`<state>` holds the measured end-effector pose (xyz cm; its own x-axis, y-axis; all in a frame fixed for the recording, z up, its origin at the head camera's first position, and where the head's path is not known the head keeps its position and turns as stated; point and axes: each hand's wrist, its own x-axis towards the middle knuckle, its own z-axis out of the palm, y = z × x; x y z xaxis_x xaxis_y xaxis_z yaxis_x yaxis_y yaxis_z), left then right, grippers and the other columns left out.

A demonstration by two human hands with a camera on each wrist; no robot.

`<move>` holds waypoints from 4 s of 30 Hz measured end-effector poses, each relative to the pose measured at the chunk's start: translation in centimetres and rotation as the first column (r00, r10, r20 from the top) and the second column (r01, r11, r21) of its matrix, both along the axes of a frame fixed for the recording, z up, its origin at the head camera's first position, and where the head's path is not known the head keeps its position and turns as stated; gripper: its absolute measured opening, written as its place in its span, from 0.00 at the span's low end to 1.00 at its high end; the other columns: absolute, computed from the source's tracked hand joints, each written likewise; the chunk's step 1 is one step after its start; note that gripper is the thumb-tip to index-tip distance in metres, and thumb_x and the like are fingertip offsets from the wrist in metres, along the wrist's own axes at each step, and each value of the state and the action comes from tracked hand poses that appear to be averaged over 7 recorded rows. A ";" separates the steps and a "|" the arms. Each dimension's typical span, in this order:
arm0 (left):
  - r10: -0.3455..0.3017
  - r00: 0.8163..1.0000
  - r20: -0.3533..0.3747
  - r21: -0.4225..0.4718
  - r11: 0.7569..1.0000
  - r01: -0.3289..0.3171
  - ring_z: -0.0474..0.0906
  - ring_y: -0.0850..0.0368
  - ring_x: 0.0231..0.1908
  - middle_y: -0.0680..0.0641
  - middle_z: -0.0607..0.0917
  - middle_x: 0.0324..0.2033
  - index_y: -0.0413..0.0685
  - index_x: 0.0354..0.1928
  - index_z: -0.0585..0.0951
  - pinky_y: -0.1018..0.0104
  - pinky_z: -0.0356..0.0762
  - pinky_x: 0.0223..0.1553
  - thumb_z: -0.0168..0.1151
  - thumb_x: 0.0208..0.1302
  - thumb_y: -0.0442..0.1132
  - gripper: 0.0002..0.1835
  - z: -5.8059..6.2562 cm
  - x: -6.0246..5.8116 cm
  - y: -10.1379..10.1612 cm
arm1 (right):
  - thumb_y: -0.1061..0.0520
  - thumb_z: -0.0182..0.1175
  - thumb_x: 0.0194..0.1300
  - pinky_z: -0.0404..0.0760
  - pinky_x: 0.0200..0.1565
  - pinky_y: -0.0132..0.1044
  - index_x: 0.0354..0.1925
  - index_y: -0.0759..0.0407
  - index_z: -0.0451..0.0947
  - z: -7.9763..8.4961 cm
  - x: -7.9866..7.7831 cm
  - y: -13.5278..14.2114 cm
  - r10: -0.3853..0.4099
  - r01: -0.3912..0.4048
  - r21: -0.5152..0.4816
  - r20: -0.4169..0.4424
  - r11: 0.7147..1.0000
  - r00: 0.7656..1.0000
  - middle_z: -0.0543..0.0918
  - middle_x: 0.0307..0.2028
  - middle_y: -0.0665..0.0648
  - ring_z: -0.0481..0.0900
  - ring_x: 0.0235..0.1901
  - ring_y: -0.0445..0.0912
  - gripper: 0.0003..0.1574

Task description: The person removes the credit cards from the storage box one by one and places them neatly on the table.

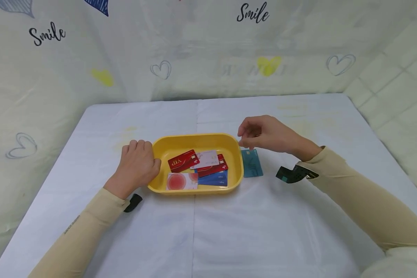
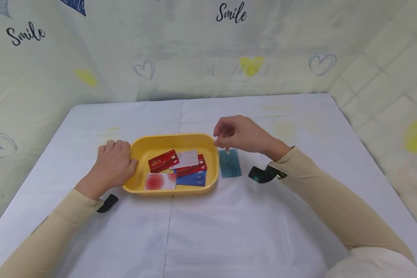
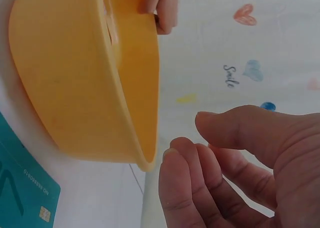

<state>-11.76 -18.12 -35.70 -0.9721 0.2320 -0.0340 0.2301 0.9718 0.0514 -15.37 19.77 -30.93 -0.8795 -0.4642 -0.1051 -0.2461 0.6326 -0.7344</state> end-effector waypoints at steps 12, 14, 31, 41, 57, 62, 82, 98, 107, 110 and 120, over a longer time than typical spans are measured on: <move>-0.014 0.999 -0.029 -0.026 1.000 0.013 0.63 0.42 0.43 0.40 0.69 0.33 0.37 0.37 0.67 0.51 0.60 0.45 0.47 0.68 0.43 0.14 -0.1 -0.2 0.2 | 0.55 0.68 0.67 0.87 0.41 0.44 0.47 0.61 0.80 0.7 -0.5 -2.0 0.039 -0.039 -0.001 0.005 0.999 0.999 0.87 0.37 0.56 0.86 0.36 0.54 0.14; -0.011 1.000 -0.029 -0.024 1.000 0.010 0.63 0.42 0.43 0.40 0.69 0.33 0.37 0.37 0.67 0.51 0.59 0.45 0.47 0.68 0.43 0.14 0.0 -0.2 0.2 | 0.56 0.68 0.66 0.87 0.41 0.42 0.47 0.60 0.80 0.7 -0.6 -2.3 0.052 -0.052 0.005 -0.002 0.999 0.999 0.87 0.38 0.55 0.85 0.36 0.51 0.14; -0.006 0.999 -0.036 -0.002 1.000 0.006 0.63 0.43 0.42 0.41 0.69 0.32 0.37 0.36 0.67 0.52 0.59 0.44 0.47 0.68 0.43 0.13 -0.2 -0.2 -0.2 | 0.55 0.70 0.65 0.85 0.41 0.34 0.43 0.56 0.80 1.3 -1.3 -5.3 0.127 -0.126 0.032 -0.034 0.991 0.991 0.87 0.37 0.54 0.83 0.36 0.46 0.12; 0.000 0.999 -0.038 0.005 1.000 0.000 0.63 0.43 0.43 0.41 0.69 0.33 0.38 0.37 0.67 0.52 0.60 0.45 0.47 0.67 0.43 0.13 -0.4 -0.4 -0.2 | 0.56 0.70 0.64 0.85 0.44 0.35 0.43 0.56 0.81 1.2 -1.8 -7.0 0.175 -0.174 0.027 -0.055 0.984 0.983 0.86 0.37 0.54 0.82 0.37 0.46 0.10; -0.002 0.999 -0.050 0.010 1.000 0.002 0.63 0.43 0.42 0.41 0.69 0.32 0.38 0.37 0.67 0.51 0.60 0.46 0.48 0.68 0.44 0.13 -0.6 -0.4 -0.4 | 0.56 0.71 0.63 0.85 0.46 0.37 0.42 0.55 0.82 0.4 -2.4 -9.5 0.238 -0.238 0.007 -0.053 0.971 0.970 0.85 0.36 0.54 0.82 0.37 0.46 0.10; -0.002 0.999 -0.055 0.013 1.000 0.003 0.63 0.43 0.42 0.41 0.69 0.32 0.38 0.37 0.67 0.51 0.60 0.45 0.48 0.67 0.43 0.13 -0.7 -0.5 -0.4 | 0.56 0.71 0.63 0.84 0.45 0.37 0.42 0.55 0.81 0.1 -2.6 -10.1 0.254 -0.254 -0.009 -0.055 0.967 0.966 0.86 0.35 0.53 0.82 0.37 0.46 0.10; -0.006 0.998 -0.066 0.025 1.000 0.008 0.63 0.44 0.41 0.42 0.69 0.31 0.38 0.36 0.67 0.53 0.59 0.43 0.47 0.67 0.43 0.12 -0.8 -0.5 -0.5 | 0.55 0.71 0.63 0.86 0.48 0.36 0.45 0.58 0.81 -2.4 -3.1 -12.7 0.339 -0.340 -0.020 -0.039 0.940 0.940 0.86 0.38 0.53 0.83 0.39 0.44 0.14; 0.003 0.998 -0.056 0.033 0.999 -0.001 0.63 0.43 0.42 0.41 0.70 0.32 0.38 0.37 0.68 0.51 0.60 0.45 0.48 0.67 0.43 0.13 -0.5 -0.4 -0.4 | 0.54 0.69 0.64 0.83 0.46 0.35 0.45 0.57 0.82 -3.1 -2.9 -14.6 0.396 -0.396 0.020 0.016 0.918 0.918 0.86 0.35 0.51 0.82 0.38 0.44 0.13; -0.001 0.999 -0.051 0.017 1.000 0.002 0.63 0.44 0.41 0.42 0.70 0.32 0.39 0.37 0.68 0.52 0.60 0.45 0.48 0.67 0.44 0.13 -0.4 -0.3 -0.3 | 0.53 0.70 0.65 0.83 0.44 0.34 0.45 0.55 0.82 -3.5 -2.7 -15.1 0.427 -0.429 0.054 0.039 0.902 0.903 0.85 0.35 0.50 0.81 0.37 0.44 0.12; 0.000 0.999 -0.049 0.006 1.000 0.000 0.64 0.44 0.42 0.42 0.70 0.32 0.38 0.38 0.68 0.52 0.61 0.45 0.48 0.67 0.44 0.13 -0.4 -0.3 -0.3 | 0.53 0.70 0.64 0.82 0.44 0.34 0.45 0.55 0.82 -3.7 -2.7 -15.1 0.442 -0.443 0.064 0.028 0.894 0.897 0.85 0.35 0.50 0.81 0.37 0.43 0.13; -0.003 0.999 -0.050 -0.008 1.000 0.003 0.64 0.43 0.42 0.41 0.70 0.32 0.38 0.39 0.68 0.51 0.62 0.46 0.48 0.68 0.45 0.14 -0.2 -0.2 -0.2 | 0.53 0.71 0.63 0.83 0.50 0.32 0.53 0.53 0.83 -4.3 -2.7 -15.2 0.479 -0.482 0.119 0.057 0.868 0.876 0.87 0.42 0.50 0.82 0.41 0.42 0.20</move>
